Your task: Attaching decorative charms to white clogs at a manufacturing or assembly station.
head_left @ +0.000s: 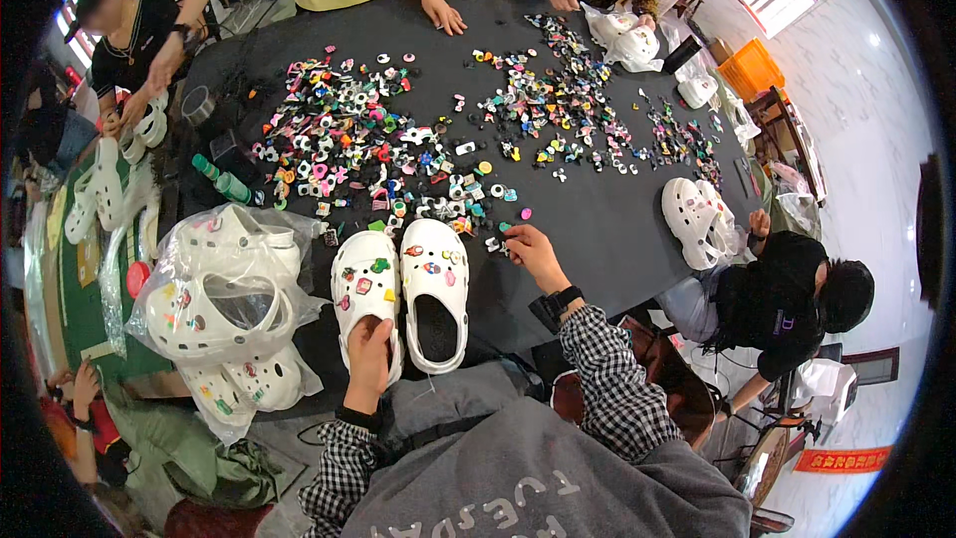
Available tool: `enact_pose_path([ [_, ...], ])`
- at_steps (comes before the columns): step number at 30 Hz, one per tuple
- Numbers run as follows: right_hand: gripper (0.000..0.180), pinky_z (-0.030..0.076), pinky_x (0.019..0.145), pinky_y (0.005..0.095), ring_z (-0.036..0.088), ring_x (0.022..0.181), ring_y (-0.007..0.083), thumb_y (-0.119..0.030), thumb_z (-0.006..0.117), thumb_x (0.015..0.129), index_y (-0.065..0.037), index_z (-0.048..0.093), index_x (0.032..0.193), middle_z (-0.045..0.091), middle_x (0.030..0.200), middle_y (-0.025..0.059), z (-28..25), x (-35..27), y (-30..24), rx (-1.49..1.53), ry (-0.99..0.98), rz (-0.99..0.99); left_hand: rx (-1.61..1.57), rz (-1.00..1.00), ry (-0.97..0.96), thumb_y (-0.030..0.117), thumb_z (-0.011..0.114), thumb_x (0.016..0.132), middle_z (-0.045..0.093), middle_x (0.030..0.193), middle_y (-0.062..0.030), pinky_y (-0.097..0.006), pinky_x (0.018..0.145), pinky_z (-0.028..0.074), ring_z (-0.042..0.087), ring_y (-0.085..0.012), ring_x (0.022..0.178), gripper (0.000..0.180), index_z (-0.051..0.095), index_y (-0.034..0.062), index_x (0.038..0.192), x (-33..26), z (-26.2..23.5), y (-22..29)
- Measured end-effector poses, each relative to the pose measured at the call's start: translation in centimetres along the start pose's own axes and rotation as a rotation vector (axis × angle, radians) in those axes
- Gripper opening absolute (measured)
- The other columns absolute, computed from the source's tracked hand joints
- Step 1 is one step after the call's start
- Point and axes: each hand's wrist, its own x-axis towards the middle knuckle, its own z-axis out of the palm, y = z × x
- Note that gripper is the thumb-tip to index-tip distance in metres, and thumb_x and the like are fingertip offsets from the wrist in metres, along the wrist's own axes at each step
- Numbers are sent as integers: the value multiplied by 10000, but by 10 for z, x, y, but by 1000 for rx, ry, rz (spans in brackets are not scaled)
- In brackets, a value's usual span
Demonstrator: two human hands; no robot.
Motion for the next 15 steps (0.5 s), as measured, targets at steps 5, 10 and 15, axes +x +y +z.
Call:
enact_pose_path([
  [5, 145, 431, 556, 234, 537, 615, 86, -100, 592, 853, -16, 619, 968, 600, 745, 19, 1, -2, 2, -92, 83, -38, -14, 0, 18, 27, 556, 875, 574, 1095, -54, -280, 890, 399, 533, -136, 996, 227, 553, -24, 1096, 2, -4, -3],
  [10, 125, 450, 581, 268, 569, 655, 140, -102, 613, 825, -29, 637, 924, 609, 740, 60, 2, 0, 2, -274, 167, -69, -5, 2, -13, 15, 556, 865, 570, 1120, -70, -295, 918, 401, 536, -156, 1021, 263, 537, -31, 1124, 4, -12, -8],
  [15, 185, 475, 636, 360, 576, 738, 273, -68, 661, 765, -24, 604, 936, 572, 778, 127, 9, -2, 4, -709, 276, -546, 12, 5, 10, 6, 554, 858, 561, 1146, -83, -308, 939, 405, 535, -172, 1040, 298, 518, -31, 1152, 1, -4, -3],
])
